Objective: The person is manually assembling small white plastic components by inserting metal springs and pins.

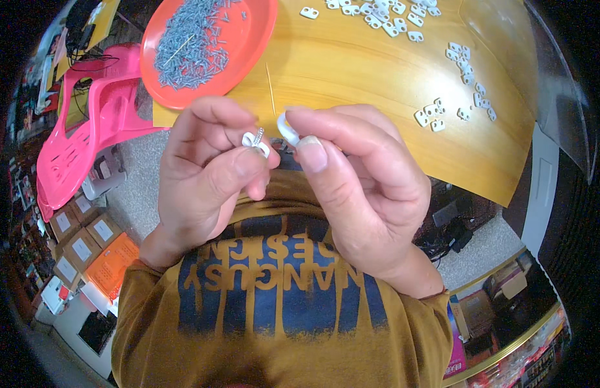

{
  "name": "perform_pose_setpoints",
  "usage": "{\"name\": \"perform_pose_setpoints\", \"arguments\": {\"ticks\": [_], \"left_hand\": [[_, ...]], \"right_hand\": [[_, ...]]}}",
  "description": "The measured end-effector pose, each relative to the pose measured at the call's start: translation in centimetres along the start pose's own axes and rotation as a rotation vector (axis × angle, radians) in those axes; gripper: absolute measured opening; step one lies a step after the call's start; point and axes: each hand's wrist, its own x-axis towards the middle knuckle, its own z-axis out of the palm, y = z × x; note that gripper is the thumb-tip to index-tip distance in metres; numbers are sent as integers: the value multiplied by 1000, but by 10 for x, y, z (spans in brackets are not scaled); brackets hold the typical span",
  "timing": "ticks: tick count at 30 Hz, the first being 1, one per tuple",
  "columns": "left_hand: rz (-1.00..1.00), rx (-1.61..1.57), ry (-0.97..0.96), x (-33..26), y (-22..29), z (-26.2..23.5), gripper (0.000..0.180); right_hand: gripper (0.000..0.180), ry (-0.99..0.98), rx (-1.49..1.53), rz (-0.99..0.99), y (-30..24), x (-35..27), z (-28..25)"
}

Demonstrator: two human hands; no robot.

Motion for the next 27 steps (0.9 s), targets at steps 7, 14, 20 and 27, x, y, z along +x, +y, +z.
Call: {"name": "perform_pose_setpoints", "arguments": {"ticks": [7,14,20,27], "left_hand": [[2,89,-9,-1,2,1,22],[58,107,-39,1,1,2,24],[31,89,-7,1,0,4,22],[57,81,-9,1,-2,5,20]], "right_hand": [[22,-11,99,86,-1,0,-2],[22,12,211,134,-2,0,-1],[21,1,162,81,0,1,-1],[24,0,33,27,-1,-1,0]]}}
